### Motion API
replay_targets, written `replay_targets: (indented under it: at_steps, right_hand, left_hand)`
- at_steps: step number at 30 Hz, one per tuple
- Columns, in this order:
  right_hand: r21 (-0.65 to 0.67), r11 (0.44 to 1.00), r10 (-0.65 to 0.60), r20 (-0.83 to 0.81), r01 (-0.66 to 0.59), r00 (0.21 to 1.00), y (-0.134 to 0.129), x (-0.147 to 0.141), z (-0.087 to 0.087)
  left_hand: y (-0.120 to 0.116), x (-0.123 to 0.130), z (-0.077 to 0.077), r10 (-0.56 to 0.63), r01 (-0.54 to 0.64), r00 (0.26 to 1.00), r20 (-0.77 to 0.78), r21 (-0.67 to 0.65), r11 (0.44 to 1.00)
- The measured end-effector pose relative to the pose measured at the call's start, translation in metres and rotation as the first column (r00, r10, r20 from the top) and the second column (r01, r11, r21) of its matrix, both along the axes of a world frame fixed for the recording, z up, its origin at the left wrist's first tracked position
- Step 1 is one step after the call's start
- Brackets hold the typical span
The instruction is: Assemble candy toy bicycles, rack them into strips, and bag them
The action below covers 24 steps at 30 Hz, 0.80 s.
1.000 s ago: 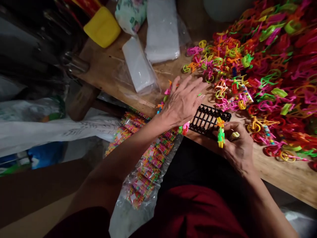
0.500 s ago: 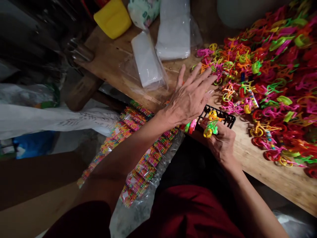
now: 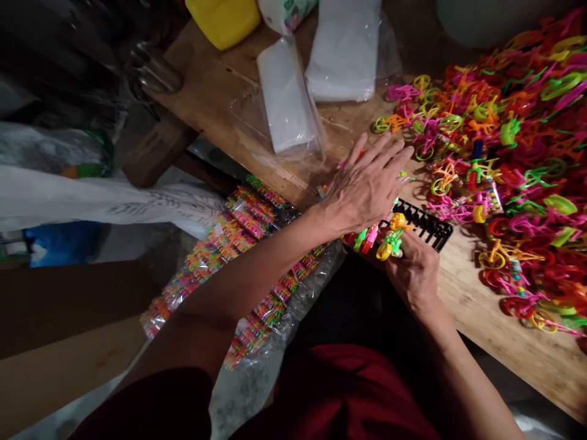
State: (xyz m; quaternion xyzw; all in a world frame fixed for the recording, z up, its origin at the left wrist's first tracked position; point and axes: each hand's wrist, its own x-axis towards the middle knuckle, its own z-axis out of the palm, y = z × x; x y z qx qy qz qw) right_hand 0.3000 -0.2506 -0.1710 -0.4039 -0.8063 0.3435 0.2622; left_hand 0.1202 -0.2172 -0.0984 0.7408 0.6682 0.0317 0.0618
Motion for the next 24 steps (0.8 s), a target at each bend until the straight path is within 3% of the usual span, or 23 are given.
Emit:
replay_targets:
  at_steps: [5, 12, 19, 22, 24]
  right_hand:
    - [0.01, 1.0, 0.001, 0.111, -0.002, 0.994, -0.005, -0.002, -0.002]
    - [0.056, 0.998, -0.041, 0.274, 0.027, 0.961, -0.008, -0.009, -0.01]
    - [-0.084, 0.996, 0.064, 0.422, -0.031, 0.904, -0.006, -0.024, 0.007]
    - [-0.121, 0.99, 0.111, 0.401, -0.068, 0.909, -0.007, -0.003, 0.018]
    - [-0.02, 1.0, -0.007, 0.311, 0.014, 0.95, -0.011, 0.032, 0.023]
  left_hand:
    - [-0.001, -0.006, -0.002, -0.018, 0.015, 0.998, 0.067, 0.038, 0.999]
    - [-0.022, 0.012, 0.024, -0.097, 0.097, 0.995, 0.03, 0.022, 0.995]
    - [-0.024, 0.021, 0.0, -0.044, 0.044, 0.999, 0.032, 0.005, 0.999]
    - [-0.021, 0.019, -0.003, -0.049, 0.047, 0.996, 0.071, 0.036, 0.998]
    - [-0.02, 0.018, -0.003, -0.056, 0.053, 0.995, 0.077, 0.045, 0.998]
